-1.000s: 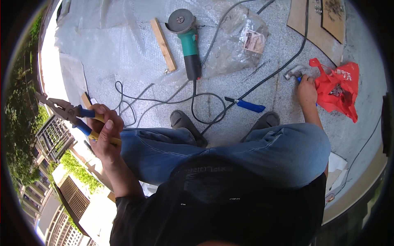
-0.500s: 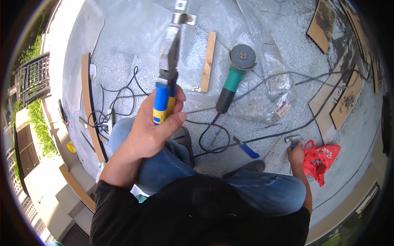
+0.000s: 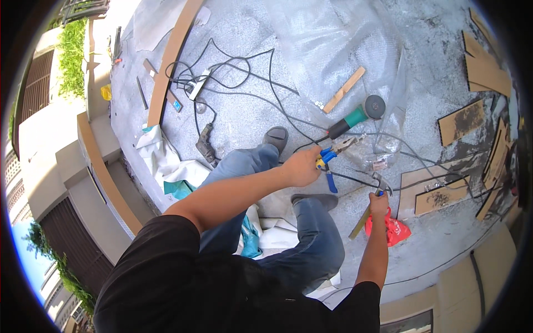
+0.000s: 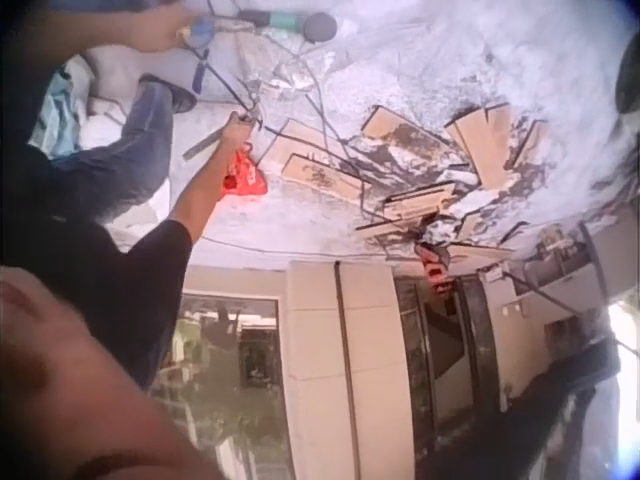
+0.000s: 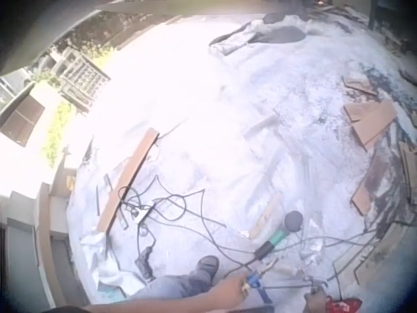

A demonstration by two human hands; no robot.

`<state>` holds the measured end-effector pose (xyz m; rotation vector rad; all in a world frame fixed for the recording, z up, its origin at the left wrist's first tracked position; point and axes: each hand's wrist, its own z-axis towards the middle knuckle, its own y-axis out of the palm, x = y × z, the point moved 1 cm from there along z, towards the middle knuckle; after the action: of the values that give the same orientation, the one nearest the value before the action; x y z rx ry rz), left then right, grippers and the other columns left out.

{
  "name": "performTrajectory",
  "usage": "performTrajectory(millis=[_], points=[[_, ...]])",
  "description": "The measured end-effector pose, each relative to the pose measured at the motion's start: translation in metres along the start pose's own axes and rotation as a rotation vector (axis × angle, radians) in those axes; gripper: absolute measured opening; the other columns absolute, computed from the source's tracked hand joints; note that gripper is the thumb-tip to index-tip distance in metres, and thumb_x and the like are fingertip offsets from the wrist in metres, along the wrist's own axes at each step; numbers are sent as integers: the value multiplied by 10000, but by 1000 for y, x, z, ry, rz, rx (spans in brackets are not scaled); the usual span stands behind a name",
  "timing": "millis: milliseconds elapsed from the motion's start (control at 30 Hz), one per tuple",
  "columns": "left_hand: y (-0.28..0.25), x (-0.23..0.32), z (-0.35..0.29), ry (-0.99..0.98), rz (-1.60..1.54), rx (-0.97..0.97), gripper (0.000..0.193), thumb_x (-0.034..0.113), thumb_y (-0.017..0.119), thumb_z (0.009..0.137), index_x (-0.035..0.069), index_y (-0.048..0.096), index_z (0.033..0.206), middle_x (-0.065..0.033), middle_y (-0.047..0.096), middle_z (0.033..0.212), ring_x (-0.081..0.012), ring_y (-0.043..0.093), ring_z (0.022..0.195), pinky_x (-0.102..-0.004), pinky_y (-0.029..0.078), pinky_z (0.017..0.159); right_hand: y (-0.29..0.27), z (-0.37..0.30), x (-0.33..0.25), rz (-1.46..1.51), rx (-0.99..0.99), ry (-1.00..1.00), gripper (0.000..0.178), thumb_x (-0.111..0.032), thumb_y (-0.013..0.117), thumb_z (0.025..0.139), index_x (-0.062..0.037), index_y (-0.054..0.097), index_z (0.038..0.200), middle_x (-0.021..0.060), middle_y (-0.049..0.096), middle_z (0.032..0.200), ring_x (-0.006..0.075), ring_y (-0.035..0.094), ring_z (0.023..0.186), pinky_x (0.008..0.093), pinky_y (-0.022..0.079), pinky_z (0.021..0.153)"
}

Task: The person cuts a metal piece using an angle grinder and pliers, then fits composite boards onto a concrete structure and chips a concrete corner using a hammer.

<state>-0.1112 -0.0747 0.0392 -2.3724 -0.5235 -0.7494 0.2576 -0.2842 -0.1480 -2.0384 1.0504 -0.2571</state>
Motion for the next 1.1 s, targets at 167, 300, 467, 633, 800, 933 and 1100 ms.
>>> performTrajectory(millis=[167, 300, 467, 633, 800, 933, 1100], points=[[56, -75, -92, -267, -273, 270, 352, 157, 653, 829, -12, 579, 1129, -280, 689, 990, -443, 686, 927, -502, 527, 807, -121, -168, -60, -5, -192, -54, 487, -349, 779, 783, 52, 652, 1028, 243, 724, 893, 415, 720, 869, 493, 556, 795], [14, -51, -202, -456, -677, 366, 291, 122, 672, 828, 19, 604, 1092, -162, 663, 912, -291, 662, 801, -411, 521, 731, -184, -316, -12, -43, -514, 8, 506, -380, 839, 785, 45, 672, 1004, 200, 727, 842, 333, 737, 793, 443, 575, 759], [-85, -28, -341, -301, -446, 517, 370, 205, 666, 832, 14, 579, 1136, -242, 695, 967, -409, 697, 915, -484, 540, 809, -215, -441, 85, 207, -827, 410, 343, -84, 773, 858, 83, 602, 1104, 170, 687, 847, 250, 703, 659, 390, 596, 575], [-69, -48, -520, -529, -429, 670, 400, 240, 631, 843, -1, 584, 1158, -299, 690, 1099, -481, 667, 1045, -527, 520, 909, -313, -478, 74, 41, -753, 271, 307, -92, 744, 873, 80, 593, 1078, 165, 670, 810, 272, 698, 634, 406, 586, 540], [47, -98, -669, -914, -415, 541, 434, 229, 610, 875, 10, 607, 1250, -285, 687, 1231, -452, 664, 1141, -511, 520, 982, -399, -469, 24, -113, -558, 37, 274, -100, 714, 888, 77, 584, 1053, 161, 653, 773, 293, 693, 609, 423, 576, 504], [106, -110, -746, -964, -389, 511, 424, 224, 615, 901, 11, 591, 1267, -269, 696, 1211, -441, 674, 1120, -506, 530, 961, -424, -491, -7, -146, -462, -110, 250, -106, 690, 900, 74, 577, 1032, 157, 639, 743, 310, 689, 589, 436, 568, 476], [97, -109, -744, -895, -418, 565, 389, 244, 616, 895, 32, 606, 1222, -258, 712, 1171, -441, 679, 1104, -511, 529, 957, -393, -488, 18, 397, -311, -35, 182, -74, 668, 914, 26, 533, 984, 125, 590, 719, 285, 656, 572, 434, 555, 471]])
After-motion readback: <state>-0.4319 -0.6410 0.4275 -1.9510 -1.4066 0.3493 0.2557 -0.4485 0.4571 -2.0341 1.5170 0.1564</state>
